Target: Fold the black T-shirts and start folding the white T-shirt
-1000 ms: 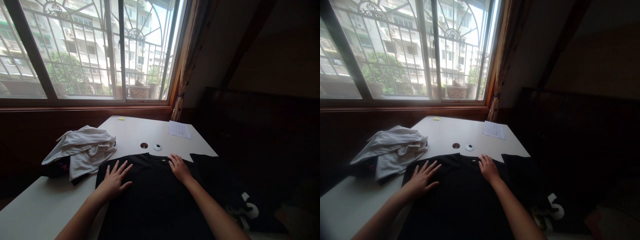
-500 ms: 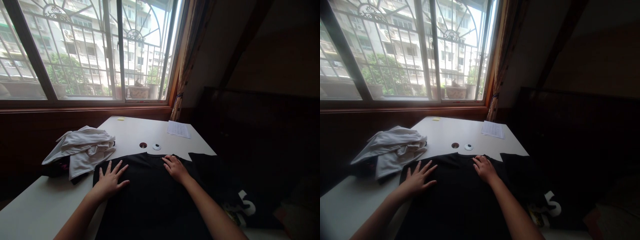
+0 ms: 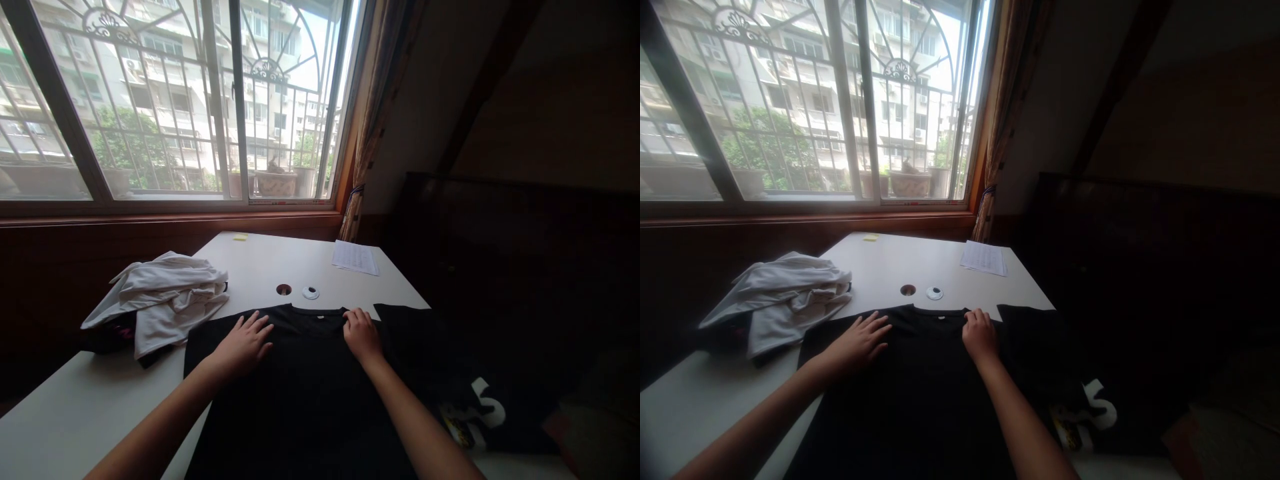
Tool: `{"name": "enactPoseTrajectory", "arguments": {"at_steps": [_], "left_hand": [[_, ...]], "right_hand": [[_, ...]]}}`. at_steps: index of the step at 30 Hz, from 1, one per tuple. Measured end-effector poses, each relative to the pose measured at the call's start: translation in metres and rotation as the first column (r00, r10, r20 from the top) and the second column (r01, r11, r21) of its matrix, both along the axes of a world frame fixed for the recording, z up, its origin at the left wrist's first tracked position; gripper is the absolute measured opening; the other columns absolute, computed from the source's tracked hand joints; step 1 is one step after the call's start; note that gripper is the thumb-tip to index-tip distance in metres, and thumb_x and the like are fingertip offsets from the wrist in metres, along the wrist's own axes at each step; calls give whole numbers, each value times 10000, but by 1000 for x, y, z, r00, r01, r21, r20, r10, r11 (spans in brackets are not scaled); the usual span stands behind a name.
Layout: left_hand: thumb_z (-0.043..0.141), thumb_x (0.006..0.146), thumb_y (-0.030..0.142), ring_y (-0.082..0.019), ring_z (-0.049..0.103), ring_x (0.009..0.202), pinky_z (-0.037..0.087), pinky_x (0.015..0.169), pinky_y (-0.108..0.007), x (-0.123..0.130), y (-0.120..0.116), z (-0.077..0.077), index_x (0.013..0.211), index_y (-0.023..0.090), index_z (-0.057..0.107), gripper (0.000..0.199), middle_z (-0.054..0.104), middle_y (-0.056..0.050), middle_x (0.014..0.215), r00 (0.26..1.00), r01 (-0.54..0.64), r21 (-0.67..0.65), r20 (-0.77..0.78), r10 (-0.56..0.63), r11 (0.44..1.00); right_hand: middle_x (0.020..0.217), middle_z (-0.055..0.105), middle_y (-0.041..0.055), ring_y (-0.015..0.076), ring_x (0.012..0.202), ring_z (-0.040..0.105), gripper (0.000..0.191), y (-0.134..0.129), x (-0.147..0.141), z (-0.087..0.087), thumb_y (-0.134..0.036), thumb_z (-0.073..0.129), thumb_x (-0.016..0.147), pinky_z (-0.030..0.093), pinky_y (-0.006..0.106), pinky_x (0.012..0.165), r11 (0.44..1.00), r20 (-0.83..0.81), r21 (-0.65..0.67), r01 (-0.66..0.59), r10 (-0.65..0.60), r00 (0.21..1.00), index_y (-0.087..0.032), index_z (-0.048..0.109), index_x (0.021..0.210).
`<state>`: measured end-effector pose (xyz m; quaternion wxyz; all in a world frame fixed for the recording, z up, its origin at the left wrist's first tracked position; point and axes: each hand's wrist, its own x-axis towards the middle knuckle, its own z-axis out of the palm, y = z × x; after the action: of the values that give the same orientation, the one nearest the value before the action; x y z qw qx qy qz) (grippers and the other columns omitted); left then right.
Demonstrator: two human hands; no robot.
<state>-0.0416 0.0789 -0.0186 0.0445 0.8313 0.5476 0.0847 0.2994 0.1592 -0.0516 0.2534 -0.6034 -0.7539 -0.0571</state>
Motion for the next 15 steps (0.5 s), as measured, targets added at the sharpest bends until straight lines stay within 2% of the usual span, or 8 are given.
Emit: {"name": "enactPoseTrajectory", "arguments": {"at_steps": [3, 5, 7, 10, 15], "left_hand": [[349, 1016, 528, -337, 262, 1502, 241, 1196, -555, 32, 21, -5, 1504, 211, 450, 591, 366, -122, 1599, 1000, -3, -73, 5, 3, 997], [312, 1012, 568, -363, 236, 1506, 236, 1182, -593, 51, 36, -12, 1525, 168, 410, 657, 315, -156, 1613, 998, -63, -111, -4, 63, 992], [270, 1006, 602, -377, 156, 1524, 170, 1185, -634, 63, 48, -20, 1559, 149, 336, 717, 227, -160, 1640, 991, -130, -99, -6, 131, 986], [219, 997, 633, -348, 67, 1541, 69, 1209, -616, 66, 59, -30, 1591, 164, 247, 758, 154, -125, 1661, 979, -202, -55, 7, 203, 978], [191, 996, 642, -301, 79, 1547, 65, 1226, -568, 51, 66, -35, 1591, 167, 247, 763, 139, -100, 1665, 981, -192, -49, 5, 193, 980]], "right_hand": [[1117, 645, 112, 277, 1084, 546, 347, 4, 0, -2, -134, 410, 897, 432, 385, 969, 1000, 6, -25, -10, 10, 1000, -216, 691, 1084], [1145, 642, 109, 272, 1093, 548, 363, 5, 1, -3, -130, 408, 893, 433, 378, 970, 999, 9, -42, -19, 19, 1000, -218, 682, 1115], [1173, 637, 111, 269, 1110, 551, 377, 7, 2, -4, -130, 399, 898, 430, 375, 984, 998, 10, -60, -28, 29, 1000, -219, 671, 1143], [1221, 619, 118, 262, 1144, 556, 378, 10, 4, -6, -154, 373, 926, 420, 371, 1024, 995, 9, -88, -45, 46, 999, -212, 645, 1182], [1340, 565, 124, 236, 1223, 559, 389, 13, 16, -10, -262, 373, 972, 416, 361, 1083, 981, 14, -152, -117, 121, 993, -190, 589, 1286]]}}
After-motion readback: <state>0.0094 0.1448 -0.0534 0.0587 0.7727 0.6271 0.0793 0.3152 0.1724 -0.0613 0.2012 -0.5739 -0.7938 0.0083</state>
